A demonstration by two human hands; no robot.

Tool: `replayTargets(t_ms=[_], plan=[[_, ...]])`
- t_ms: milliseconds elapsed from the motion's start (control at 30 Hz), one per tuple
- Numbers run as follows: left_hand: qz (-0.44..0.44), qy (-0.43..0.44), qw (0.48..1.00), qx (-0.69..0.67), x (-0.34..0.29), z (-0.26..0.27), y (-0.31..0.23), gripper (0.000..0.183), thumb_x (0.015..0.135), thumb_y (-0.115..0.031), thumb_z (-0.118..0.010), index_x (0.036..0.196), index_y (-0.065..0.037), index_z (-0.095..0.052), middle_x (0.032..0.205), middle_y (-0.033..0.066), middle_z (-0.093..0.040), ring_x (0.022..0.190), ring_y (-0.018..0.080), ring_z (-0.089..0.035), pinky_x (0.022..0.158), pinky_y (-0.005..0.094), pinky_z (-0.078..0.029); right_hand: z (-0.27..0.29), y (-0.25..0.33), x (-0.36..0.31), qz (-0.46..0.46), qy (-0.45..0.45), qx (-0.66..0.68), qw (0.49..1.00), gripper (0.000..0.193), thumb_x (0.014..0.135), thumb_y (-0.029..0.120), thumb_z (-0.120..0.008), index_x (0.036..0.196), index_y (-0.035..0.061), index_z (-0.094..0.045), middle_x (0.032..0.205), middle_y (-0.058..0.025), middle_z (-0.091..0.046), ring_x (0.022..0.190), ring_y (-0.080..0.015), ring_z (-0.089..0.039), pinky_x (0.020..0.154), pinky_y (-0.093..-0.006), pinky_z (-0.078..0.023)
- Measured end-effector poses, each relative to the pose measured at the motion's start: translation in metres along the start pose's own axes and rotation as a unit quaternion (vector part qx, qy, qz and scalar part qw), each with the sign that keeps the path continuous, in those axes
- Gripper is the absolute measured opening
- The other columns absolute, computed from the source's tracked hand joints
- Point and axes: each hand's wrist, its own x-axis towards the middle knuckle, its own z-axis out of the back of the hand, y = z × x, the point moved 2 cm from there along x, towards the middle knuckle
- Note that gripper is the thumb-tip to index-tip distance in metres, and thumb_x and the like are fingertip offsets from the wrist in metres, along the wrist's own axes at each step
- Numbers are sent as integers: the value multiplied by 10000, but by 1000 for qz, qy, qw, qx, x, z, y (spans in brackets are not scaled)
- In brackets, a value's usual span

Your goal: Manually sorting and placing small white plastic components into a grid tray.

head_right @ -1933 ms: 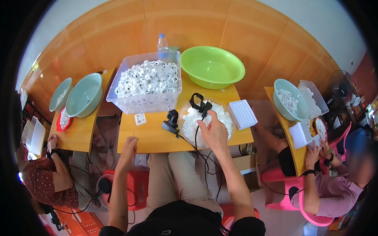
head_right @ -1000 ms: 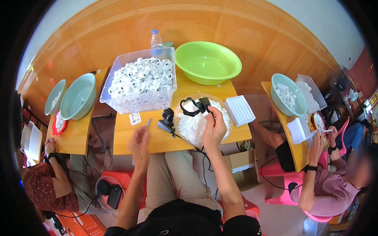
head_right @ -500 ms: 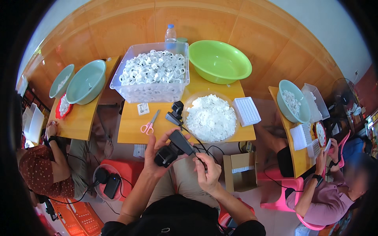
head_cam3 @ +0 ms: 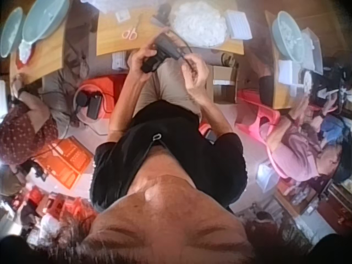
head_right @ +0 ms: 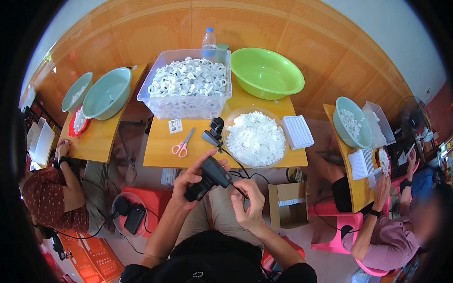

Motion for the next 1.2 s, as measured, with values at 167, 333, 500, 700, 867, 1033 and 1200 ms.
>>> replayTargets(t_ms=[167,333,500,700,867,1033,1200], plan=[[-4,8,1000,0,0,3,8,827,608,-175,-526,1387,-43,-281,1272,213,-454,1190,307,-453,985,364,-383,-5,38,32,-34,20,-89,995,384,741,88,-677,1081,-16,-533,925,-118,-534,642,-144,-544,559,-250,-440],[36,21,999,5,0,-2,14,733,756,-288,-531,1392,-33,-272,1273,145,-436,1147,236,-455,1000,350,-331,-6,23,36,-30,45,-67,996,417,743,78,-686,1117,-15,-529,941,-103,-515,615,-123,-532,502,-230,-429],[-28,48,996,74,-1,-1,10,729,801,-401,-542,1381,-36,-291,1281,135,-423,1173,219,-431,984,339,-336,-1,26,32,-282,-15,155,947,389,773,68,-673,1120,-32,-531,914,-71,-496,734,-101,-524,569,-202,-429],[-153,-6,926,345,-14,5,9,548,720,-153,-719,1184,-1,-469,1124,102,-537,1057,178,-510,925,312,-380,3,23,31,-124,-77,5,989,395,763,52,-684,1115,-39,-530,896,-61,-473,768,-100,-507,622,-205,-441],[-147,-22,932,330,-12,8,12,389,720,-7,-714,1064,6,-533,966,44,-591,932,118,-549,887,270,-400,4,21,29,-140,-89,32,986,404,742,35,-704,1101,-43,-535,919,-53,-458,760,-95,-488,633,-208,-447],[-82,15,968,237,-7,18,16,385,742,19,-683,1085,-3,-510,980,33,-573,921,99,-533,848,250,-407,4,24,27,-165,-103,43,980,435,718,26,-725,1102,-45,-535,939,-46,-451,755,-91,-479,617,-204,-447],[-69,23,980,184,-6,28,23,387,746,25,-671,1091,-18,-500,1005,31,-562,937,99,-524,838,241,-409,4,29,29,-92,-57,-91,990,508,670,54,-762,1113,-44,-533,898,-65,-473,738,-101,-496,596,-205,-438]])
